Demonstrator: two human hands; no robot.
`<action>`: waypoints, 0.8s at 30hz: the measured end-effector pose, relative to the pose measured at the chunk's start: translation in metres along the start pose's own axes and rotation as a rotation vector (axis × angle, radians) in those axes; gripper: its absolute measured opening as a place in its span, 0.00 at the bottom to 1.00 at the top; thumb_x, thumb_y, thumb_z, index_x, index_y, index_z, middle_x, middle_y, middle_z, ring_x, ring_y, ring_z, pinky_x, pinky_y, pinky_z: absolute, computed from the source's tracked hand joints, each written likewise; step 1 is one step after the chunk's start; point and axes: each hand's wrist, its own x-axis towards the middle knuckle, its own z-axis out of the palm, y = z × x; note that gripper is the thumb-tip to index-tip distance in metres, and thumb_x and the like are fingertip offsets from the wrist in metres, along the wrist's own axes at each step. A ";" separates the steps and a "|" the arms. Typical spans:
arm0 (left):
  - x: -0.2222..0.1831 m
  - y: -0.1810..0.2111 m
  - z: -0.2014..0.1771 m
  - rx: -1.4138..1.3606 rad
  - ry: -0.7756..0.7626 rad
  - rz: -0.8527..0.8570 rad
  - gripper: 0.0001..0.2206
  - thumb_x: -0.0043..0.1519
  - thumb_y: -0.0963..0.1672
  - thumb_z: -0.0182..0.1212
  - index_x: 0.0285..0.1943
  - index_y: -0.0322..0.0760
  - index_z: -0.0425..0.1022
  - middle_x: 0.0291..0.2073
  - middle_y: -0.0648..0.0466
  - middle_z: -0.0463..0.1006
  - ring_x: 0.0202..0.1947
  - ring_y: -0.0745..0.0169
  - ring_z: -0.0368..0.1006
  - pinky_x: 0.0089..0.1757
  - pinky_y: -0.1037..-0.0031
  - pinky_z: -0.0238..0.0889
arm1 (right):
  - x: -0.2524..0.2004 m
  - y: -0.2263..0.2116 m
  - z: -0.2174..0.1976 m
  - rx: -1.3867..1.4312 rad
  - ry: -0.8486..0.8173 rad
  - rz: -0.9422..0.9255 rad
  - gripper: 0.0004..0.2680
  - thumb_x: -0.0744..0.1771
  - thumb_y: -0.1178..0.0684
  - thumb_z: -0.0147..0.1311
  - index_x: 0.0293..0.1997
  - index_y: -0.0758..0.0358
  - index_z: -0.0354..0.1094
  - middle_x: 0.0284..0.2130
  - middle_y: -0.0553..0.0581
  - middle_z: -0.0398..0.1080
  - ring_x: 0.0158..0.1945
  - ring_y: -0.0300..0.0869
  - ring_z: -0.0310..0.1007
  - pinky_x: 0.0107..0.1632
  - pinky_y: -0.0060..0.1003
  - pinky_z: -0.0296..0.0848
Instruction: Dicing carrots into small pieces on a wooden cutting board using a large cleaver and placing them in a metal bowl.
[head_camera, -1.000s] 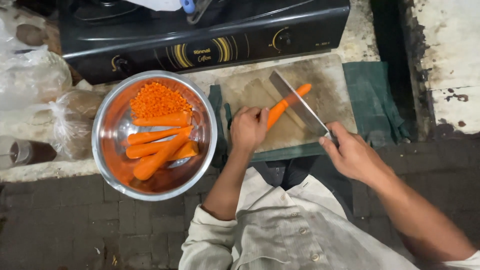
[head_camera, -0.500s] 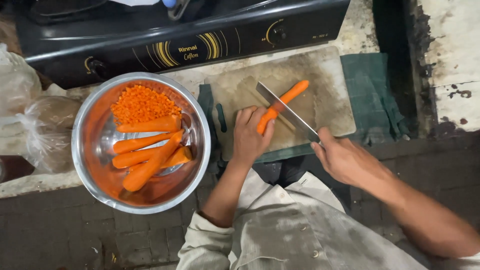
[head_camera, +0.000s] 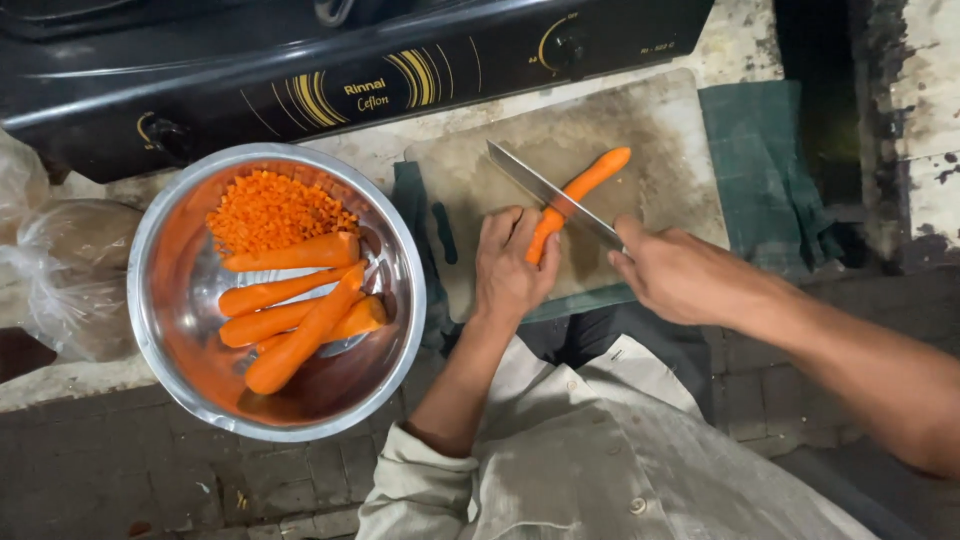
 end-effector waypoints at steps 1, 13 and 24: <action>0.000 -0.001 0.001 0.001 -0.004 0.000 0.10 0.55 0.41 0.65 0.43 0.31 0.75 0.33 0.47 0.68 0.29 0.46 0.67 0.34 0.65 0.64 | 0.004 0.002 -0.002 0.004 -0.001 0.000 0.16 0.68 0.55 0.40 0.62 0.71 0.52 0.20 0.72 0.72 0.22 0.60 0.77 0.21 0.50 0.69; -0.004 -0.005 0.002 0.043 -0.027 0.048 0.08 0.58 0.43 0.62 0.40 0.31 0.74 0.31 0.50 0.66 0.28 0.53 0.66 0.34 0.69 0.63 | 0.024 0.022 0.006 0.033 0.025 -0.066 0.16 0.69 0.52 0.36 0.64 0.68 0.53 0.18 0.70 0.72 0.19 0.58 0.72 0.20 0.50 0.66; -0.009 -0.006 0.003 0.042 0.010 0.011 0.10 0.56 0.45 0.66 0.41 0.35 0.77 0.33 0.48 0.72 0.32 0.45 0.72 0.36 0.64 0.67 | 0.079 0.054 0.043 0.040 0.348 -0.335 0.10 0.69 0.52 0.41 0.45 0.70 0.61 0.33 0.77 0.70 0.43 0.67 0.73 0.41 0.60 0.71</action>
